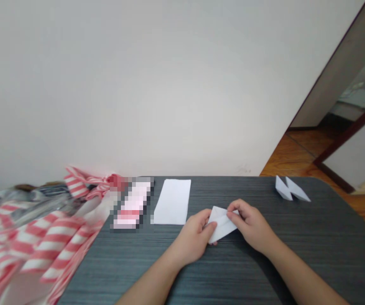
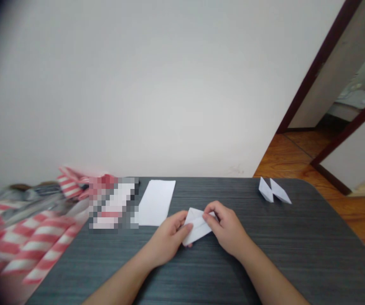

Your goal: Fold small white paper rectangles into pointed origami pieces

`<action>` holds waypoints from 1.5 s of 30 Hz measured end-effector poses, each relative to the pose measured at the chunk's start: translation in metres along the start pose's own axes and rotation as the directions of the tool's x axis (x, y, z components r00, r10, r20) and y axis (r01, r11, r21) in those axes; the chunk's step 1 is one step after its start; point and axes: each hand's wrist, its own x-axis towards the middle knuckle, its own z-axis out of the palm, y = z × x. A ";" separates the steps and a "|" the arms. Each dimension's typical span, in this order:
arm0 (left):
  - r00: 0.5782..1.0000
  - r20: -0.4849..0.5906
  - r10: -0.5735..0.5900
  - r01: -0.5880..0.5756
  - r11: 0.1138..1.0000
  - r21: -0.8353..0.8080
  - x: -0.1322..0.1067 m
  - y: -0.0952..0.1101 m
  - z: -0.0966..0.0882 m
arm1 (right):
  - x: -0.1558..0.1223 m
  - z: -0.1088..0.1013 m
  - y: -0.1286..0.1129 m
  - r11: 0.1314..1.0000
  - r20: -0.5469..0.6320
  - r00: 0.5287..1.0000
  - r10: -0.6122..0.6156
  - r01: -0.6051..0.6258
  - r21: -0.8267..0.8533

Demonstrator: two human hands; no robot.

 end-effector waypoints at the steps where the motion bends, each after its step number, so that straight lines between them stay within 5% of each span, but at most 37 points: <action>1: 1.000 -0.004 -0.004 0.004 1.000 -0.003 0.000 0.001 0.000 | 0.000 0.001 0.002 0.996 0.008 1.000 0.030 -0.030 0.087; 5: 1.000 -0.015 -0.011 0.011 1.000 -0.009 -0.001 0.004 0.001 | 0.000 0.001 0.005 0.936 0.131 0.984 0.118 -0.155 0.316; 11: 1.000 -0.001 0.001 -0.001 1.000 0.001 -0.001 0.005 0.000 | 0.000 -0.001 -0.003 0.919 0.215 0.943 0.254 -0.304 0.251; 20: 1.000 0.010 0.016 -0.016 1.000 -0.011 0.000 0.001 0.000 | 0.001 0.000 -0.001 0.912 0.216 0.944 0.250 -0.304 0.275; 28: 0.995 -0.090 0.049 -0.042 0.995 0.087 0.000 -0.001 0.001 | -0.002 0.001 -0.010 0.945 0.213 0.952 0.218 -0.261 0.195; 38: 0.997 -0.070 0.044 -0.038 0.996 0.082 0.000 -0.001 -0.001 | -0.002 0.004 -0.006 0.891 0.284 0.900 0.330 -0.396 0.223; 45: 0.998 -0.062 0.030 -0.022 0.992 0.125 0.000 0.002 -0.002 | -0.003 0.002 -0.010 0.916 0.303 0.910 0.283 -0.350 0.196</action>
